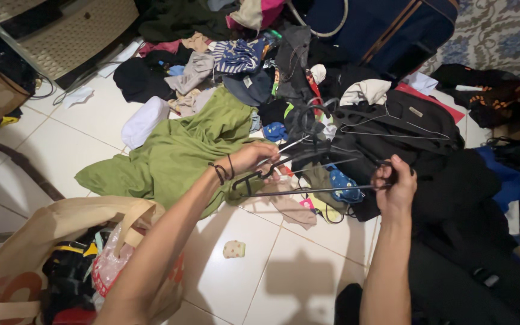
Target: The person picks up paper and a tube of cream from a table and floor, places them into bags, and then gathers clothes hangers from a cluttered area. They then pick up a black jacket and prepare to hang it.
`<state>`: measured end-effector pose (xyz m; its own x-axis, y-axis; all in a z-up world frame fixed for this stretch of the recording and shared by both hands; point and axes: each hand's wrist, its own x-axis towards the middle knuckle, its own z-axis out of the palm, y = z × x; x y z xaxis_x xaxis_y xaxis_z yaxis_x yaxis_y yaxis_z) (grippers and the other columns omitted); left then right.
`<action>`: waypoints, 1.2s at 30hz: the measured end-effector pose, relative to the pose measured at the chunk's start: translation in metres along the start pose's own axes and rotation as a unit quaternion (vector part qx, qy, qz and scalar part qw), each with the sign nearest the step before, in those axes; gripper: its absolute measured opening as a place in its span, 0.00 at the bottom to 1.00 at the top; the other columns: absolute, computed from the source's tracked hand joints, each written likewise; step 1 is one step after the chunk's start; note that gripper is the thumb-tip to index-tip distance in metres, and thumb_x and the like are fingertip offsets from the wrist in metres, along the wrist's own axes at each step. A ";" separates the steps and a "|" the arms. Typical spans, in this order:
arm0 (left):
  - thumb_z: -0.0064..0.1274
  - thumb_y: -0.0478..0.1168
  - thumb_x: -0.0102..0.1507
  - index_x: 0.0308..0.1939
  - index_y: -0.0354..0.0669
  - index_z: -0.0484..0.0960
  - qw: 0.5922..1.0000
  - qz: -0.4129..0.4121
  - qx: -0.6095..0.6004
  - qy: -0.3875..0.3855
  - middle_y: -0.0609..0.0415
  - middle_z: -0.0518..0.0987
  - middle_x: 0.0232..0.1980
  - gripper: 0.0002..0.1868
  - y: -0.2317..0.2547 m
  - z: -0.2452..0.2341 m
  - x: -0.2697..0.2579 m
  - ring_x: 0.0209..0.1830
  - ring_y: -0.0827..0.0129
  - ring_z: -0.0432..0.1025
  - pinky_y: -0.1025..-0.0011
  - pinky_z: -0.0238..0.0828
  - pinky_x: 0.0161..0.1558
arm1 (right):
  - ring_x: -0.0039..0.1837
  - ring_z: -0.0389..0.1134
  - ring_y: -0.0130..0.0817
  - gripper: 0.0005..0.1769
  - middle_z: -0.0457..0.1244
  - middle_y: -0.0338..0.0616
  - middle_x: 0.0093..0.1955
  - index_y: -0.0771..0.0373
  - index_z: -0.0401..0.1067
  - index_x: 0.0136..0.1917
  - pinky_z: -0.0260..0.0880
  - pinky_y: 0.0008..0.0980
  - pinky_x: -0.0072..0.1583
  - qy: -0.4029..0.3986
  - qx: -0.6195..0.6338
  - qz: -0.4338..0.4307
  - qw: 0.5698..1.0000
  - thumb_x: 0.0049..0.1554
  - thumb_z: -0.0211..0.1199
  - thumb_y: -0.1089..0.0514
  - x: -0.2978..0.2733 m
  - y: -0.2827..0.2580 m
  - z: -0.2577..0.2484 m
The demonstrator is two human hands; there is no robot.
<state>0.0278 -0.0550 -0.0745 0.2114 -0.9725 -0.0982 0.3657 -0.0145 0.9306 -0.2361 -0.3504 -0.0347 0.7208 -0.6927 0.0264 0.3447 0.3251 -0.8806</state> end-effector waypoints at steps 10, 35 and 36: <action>0.29 0.63 0.74 0.35 0.50 0.63 0.988 -0.148 -0.026 -0.046 0.66 0.54 0.19 0.25 0.038 0.064 -0.016 0.13 0.82 0.47 0.79 0.41 0.14 | 0.34 0.61 0.24 0.15 0.61 0.37 0.32 0.60 0.68 0.36 0.57 0.22 0.36 0.093 -0.036 -0.064 0.993 0.60 0.69 0.54 0.008 0.034 -0.004; 0.42 0.54 0.70 0.39 0.38 0.70 0.873 0.031 0.439 0.209 0.34 0.77 0.29 0.20 -0.021 0.124 -0.005 0.34 0.37 0.74 0.48 0.67 0.37 | 0.58 0.72 0.36 0.21 0.70 0.52 0.56 0.69 0.70 0.61 0.70 0.33 0.59 -0.022 -0.373 -0.202 0.905 0.60 0.68 0.55 -0.058 0.038 0.146; 0.43 0.53 0.70 0.40 0.38 0.69 0.872 0.034 0.443 0.207 0.34 0.78 0.29 0.19 -0.020 0.127 -0.006 0.35 0.36 0.74 0.48 0.66 0.37 | 0.57 0.71 0.36 0.19 0.70 0.52 0.54 0.69 0.72 0.60 0.70 0.33 0.58 -0.014 -0.384 -0.210 0.899 0.60 0.68 0.56 -0.059 0.037 0.146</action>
<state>-0.0954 -0.0788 -0.0476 0.5805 -0.8140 0.0204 -0.4658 -0.3114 0.8283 -0.1778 -0.2030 0.0000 0.6431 -0.6300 0.4355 0.0805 -0.5099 -0.8565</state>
